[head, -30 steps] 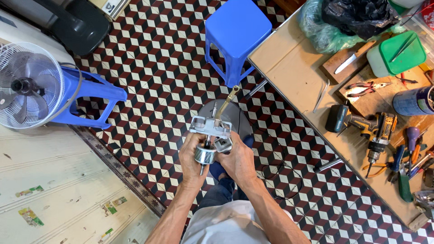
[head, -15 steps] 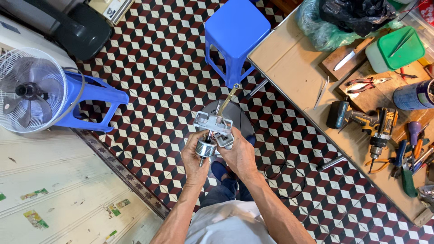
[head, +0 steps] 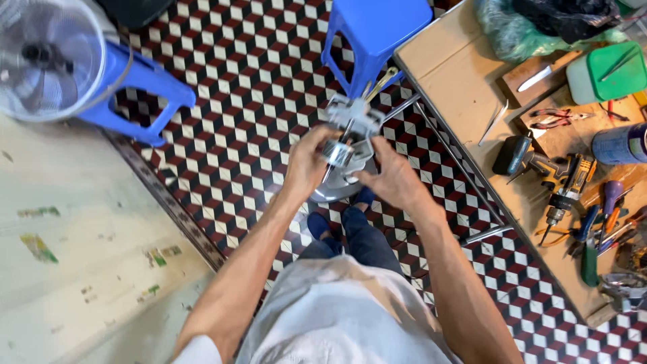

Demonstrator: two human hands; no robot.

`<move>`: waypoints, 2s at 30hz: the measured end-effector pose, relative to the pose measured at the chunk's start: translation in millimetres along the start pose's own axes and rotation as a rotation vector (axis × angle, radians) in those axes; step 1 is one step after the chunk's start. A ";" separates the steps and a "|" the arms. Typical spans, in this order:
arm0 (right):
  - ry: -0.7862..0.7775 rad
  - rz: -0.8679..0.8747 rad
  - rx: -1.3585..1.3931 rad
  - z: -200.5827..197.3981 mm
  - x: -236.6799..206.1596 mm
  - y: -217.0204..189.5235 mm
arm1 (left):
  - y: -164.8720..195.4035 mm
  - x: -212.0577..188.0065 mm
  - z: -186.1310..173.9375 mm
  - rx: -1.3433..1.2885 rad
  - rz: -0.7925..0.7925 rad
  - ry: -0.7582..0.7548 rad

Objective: The person disassembles a fan motor, manipulates internal wiring and components, and reassembles the motor onto the fan stand. They use pliers to cut wires and handle the motor housing and stand by hand.

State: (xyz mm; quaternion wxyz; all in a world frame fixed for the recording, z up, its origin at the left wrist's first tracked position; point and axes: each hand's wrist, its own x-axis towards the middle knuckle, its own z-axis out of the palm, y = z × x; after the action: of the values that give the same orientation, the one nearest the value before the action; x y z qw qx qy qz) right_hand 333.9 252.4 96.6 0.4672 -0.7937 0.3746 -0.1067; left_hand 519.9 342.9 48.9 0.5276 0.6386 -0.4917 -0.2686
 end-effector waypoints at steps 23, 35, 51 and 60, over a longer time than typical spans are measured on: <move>0.211 0.014 -0.135 52.3 31.9 -7.1 | -7.0 17.0 -14.3 0.002 0.016 0.077; 0.385 0.239 -0.269 35.6 22.2 -94.1 | 30.9 42.0 -35.6 -0.067 0.128 0.095; 0.409 -0.066 -0.282 0.4 20.0 -117.2 | 69.1 65.4 -51.0 -0.088 0.165 0.060; 0.354 0.206 -0.259 22.9 24.4 -86.1 | 43.6 56.2 -46.9 -0.043 0.033 -0.019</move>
State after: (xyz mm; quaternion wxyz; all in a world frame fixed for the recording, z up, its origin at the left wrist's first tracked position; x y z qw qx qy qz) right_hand 405.5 274.9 150.6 0.2970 -0.7735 0.5402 -0.1472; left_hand 566.2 312.6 113.7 0.5410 0.6161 -0.5014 -0.2764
